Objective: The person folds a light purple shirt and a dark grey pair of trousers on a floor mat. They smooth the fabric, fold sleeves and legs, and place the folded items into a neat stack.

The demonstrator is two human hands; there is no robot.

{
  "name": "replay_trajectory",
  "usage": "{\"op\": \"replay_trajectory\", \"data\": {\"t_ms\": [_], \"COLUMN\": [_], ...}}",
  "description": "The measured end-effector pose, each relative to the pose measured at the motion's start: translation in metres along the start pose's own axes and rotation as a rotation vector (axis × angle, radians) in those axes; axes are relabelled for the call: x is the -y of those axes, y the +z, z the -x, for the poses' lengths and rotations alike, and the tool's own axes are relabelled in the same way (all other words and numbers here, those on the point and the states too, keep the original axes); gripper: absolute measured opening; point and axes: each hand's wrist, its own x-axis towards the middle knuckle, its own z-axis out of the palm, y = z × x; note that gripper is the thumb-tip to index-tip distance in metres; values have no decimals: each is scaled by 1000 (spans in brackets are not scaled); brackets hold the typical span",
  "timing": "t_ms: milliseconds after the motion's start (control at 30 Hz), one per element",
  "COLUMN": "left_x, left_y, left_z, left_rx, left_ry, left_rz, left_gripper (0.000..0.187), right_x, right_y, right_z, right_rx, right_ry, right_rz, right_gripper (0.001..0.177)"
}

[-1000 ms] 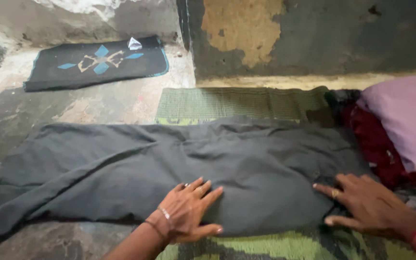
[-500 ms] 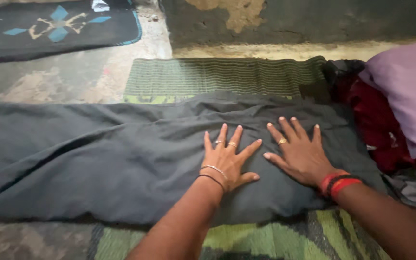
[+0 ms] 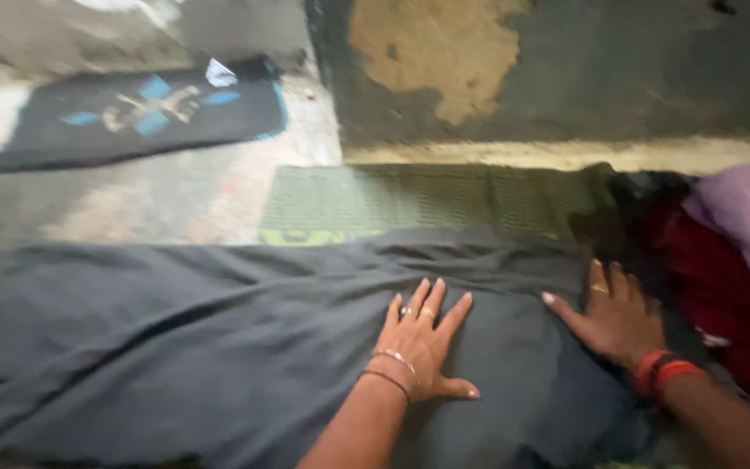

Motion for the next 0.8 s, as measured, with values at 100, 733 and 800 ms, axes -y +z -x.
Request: {"op": "replay_trajectory", "data": {"t_ms": [100,733,800], "left_x": [31,359,375], "left_y": [4,51,48], "left_z": [41,353,376], "left_rx": [-83,-451,-493], "left_ry": [10,-391,-505], "left_rz": [12,-378,-450], "left_gripper": [114,83,75], "right_x": [35,481,498], "right_y": [-22,27,32], "right_z": [19,200,193], "right_rx": [115,-26,-113], "right_ry": [177,-1105,-1041], "right_rz": [8,-292,-326], "right_gripper": [93,66,67]}}
